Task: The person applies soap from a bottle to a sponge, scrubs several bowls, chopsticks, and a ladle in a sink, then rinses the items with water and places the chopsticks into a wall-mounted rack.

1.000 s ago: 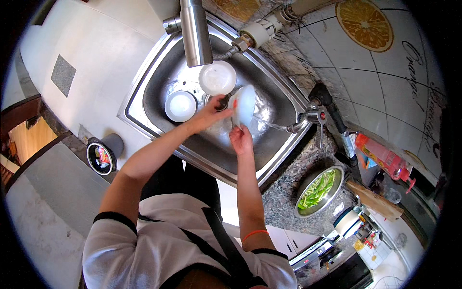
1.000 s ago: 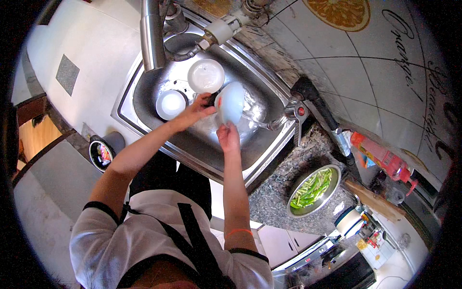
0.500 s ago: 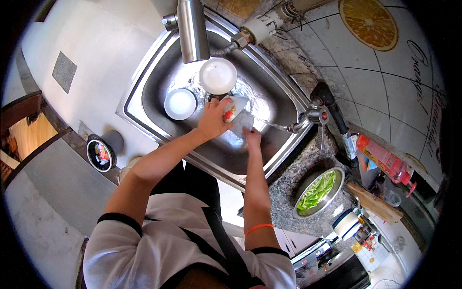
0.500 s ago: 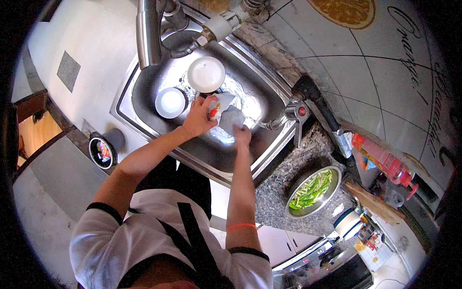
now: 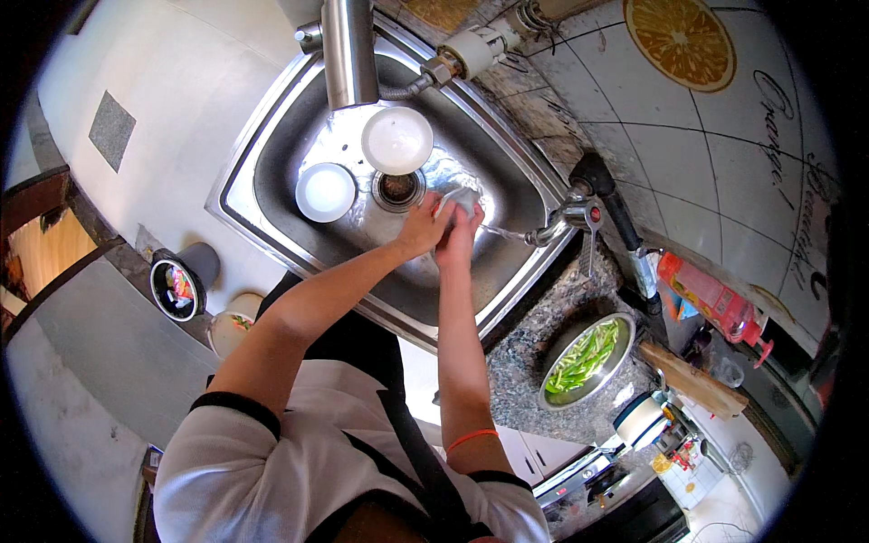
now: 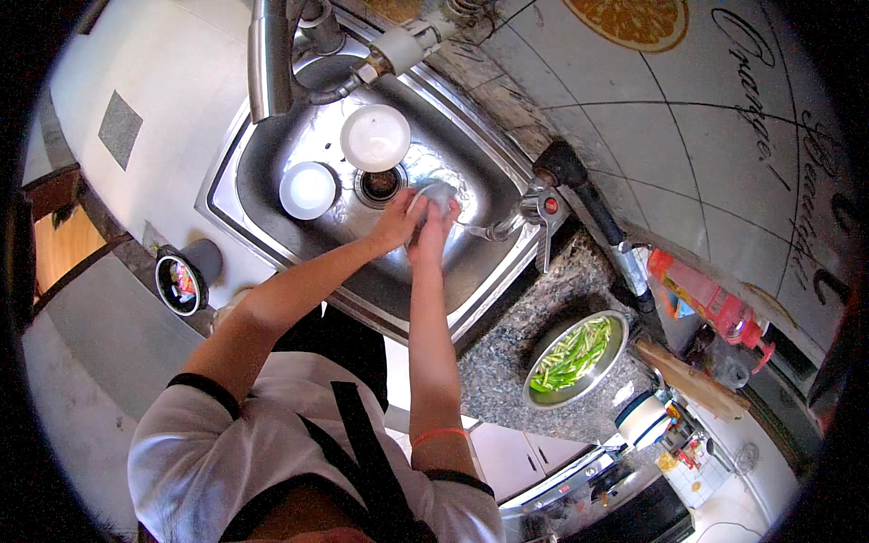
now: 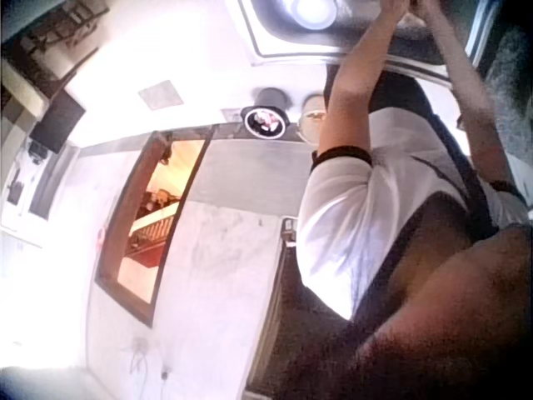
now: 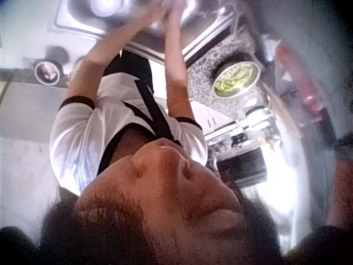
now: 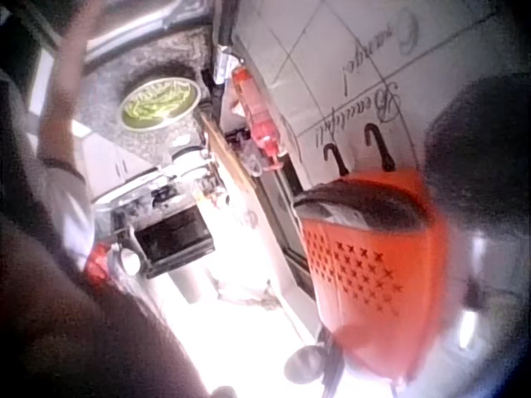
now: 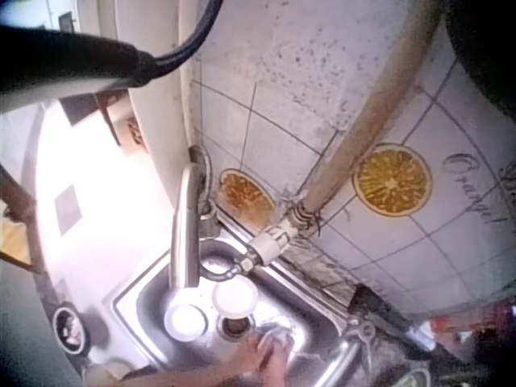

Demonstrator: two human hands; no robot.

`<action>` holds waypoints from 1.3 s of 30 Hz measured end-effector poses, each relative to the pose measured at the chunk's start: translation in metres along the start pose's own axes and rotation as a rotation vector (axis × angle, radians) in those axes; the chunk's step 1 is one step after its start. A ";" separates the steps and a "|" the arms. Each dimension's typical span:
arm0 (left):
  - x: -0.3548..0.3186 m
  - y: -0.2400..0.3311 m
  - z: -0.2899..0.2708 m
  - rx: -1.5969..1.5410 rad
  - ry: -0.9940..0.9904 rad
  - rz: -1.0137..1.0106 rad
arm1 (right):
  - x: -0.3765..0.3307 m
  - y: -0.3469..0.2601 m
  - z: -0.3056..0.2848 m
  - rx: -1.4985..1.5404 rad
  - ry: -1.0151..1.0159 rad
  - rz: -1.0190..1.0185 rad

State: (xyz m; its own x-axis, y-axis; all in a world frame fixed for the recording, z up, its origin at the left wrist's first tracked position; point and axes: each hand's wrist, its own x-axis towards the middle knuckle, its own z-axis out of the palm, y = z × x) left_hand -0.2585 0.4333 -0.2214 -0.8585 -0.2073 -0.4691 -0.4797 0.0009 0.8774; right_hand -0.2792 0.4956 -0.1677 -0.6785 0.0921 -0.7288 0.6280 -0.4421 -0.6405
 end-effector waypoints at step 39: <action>-0.019 0.006 -0.019 -0.875 -0.237 -0.956 | -0.087 0.009 -0.021 -1.100 -0.100 -1.011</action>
State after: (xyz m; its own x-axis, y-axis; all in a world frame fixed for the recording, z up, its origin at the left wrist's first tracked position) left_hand -0.2411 0.4189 -0.2056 -0.3019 0.4028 -0.8641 -0.7128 -0.6973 -0.0760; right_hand -0.2063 0.5028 -0.1146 -0.9839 -0.1391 0.1119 -0.1759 0.6481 -0.7410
